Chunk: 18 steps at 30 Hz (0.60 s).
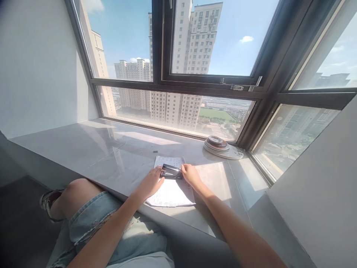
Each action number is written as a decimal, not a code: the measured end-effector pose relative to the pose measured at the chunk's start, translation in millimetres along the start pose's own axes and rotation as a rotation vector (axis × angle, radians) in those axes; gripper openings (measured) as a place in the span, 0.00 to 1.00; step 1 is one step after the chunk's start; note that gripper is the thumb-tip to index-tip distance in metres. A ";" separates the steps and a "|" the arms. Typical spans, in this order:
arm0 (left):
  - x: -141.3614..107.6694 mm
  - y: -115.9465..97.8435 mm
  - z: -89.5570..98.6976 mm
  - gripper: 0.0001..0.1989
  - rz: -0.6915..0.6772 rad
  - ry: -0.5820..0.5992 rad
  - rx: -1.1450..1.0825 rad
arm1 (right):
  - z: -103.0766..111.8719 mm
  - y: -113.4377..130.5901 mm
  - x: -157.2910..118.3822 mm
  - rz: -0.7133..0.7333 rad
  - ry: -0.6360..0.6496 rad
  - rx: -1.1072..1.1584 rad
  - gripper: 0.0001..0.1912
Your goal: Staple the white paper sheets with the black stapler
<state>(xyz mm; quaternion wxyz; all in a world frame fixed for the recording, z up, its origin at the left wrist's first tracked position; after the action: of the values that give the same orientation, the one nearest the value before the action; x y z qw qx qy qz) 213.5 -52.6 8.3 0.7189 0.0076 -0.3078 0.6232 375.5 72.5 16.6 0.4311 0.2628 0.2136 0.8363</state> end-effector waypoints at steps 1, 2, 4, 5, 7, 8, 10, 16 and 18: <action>-0.1 -0.1 0.5 0.16 0.002 -0.004 -0.006 | -0.3 -0.4 0.0 -0.005 0.004 0.000 0.18; -0.1 0.2 0.7 0.16 0.006 -0.007 -0.011 | -0.5 -0.7 0.0 -0.008 0.008 0.000 0.18; -0.1 1.7 0.1 0.16 0.017 -0.008 -0.018 | -0.7 -1.1 0.1 -0.008 0.010 0.003 0.17; -0.1 2.5 -0.2 0.16 0.021 -0.008 -0.021 | -0.9 -1.4 0.2 -0.009 0.011 0.004 0.17; 0.2 3.9 -0.5 0.16 0.025 -0.011 -0.026 | -1.2 -2.6 0.5 -0.013 0.010 0.005 0.17; 0.4 4.3 -0.4 0.16 0.024 -0.013 -0.030 | -1.5 -3.3 0.6 -0.016 0.010 0.005 0.17; 0.9 4.3 -0.1 0.16 0.019 -0.014 -0.034 | -2.2 -4.7 0.7 -0.024 0.012 0.004 0.17; -0.4 3.6 -0.7 0.16 0.029 -0.005 -0.041 | 8.6 9.5 -0.9 0.073 -0.085 0.064 0.23; -1.4 3.9 -0.2 0.18 0.035 -0.016 -0.067 | 14.5 20.7 -3.2 0.147 -0.131 0.102 0.24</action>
<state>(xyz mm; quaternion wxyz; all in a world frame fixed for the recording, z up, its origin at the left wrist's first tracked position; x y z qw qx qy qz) 210.0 -52.9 6.1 0.7051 -0.0169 -0.3346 0.6249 373.5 60.6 39.1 0.3675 0.3535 0.2074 0.8348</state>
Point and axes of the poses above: each hand's wrist, its own x-axis towards the middle knuckle, its own z-axis out of the back of the hand, y = z × x, the point moved 8 cm from there along x, towards the middle knuckle, and after that the axes turned 2 degrees about -x, right-handed, at the moved point
